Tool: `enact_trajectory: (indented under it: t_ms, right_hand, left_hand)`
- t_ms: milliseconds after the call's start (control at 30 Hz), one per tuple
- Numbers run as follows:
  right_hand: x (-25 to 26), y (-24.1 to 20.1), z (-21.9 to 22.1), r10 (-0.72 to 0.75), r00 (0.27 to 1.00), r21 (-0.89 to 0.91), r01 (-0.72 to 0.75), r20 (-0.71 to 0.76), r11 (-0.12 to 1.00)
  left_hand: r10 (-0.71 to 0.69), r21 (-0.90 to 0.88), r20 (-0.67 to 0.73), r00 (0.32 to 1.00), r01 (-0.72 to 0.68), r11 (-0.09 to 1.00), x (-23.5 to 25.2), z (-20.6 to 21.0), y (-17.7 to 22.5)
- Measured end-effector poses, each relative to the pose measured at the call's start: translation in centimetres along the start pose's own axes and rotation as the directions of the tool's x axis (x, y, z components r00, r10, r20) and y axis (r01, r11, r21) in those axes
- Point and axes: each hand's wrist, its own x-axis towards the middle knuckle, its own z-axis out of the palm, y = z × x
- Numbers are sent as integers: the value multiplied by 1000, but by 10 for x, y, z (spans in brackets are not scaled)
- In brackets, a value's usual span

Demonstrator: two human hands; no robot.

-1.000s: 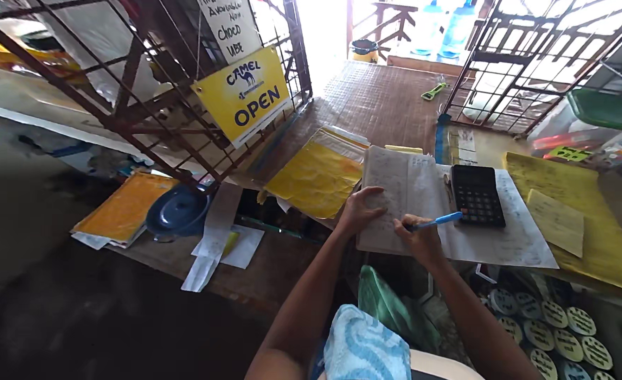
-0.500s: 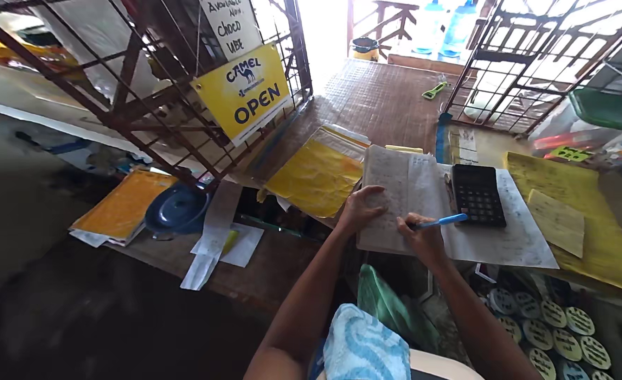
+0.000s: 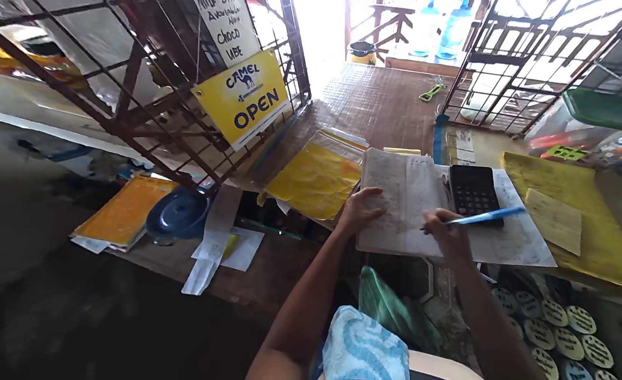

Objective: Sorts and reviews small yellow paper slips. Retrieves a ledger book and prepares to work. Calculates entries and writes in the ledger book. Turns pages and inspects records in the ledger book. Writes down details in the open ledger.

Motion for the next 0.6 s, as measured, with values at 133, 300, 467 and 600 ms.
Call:
enact_trajectory:
  t_ms: [133,300,467,600]
  right_hand:
    - [-16,7,-48,-181,975,-140,163,-129,977]
    - [-18,28,-72,-369,897,-634,141,-243,761]
    - [-7,33,-66,-156,949,-691,-82,-275,718]
    - [-6,40,-64,-134,959,-737,-98,-249,668]
  left_hand:
    - [11,33,-5,1000,-11,999,-2,-2,-7]
    - [154,101,-37,987,-150,984,-2,-2,-16]
    - [130,86,-41,991,-126,988,-4,-1,-7]
    - [99,85,-22,995,-97,992,-5,-2,-4]
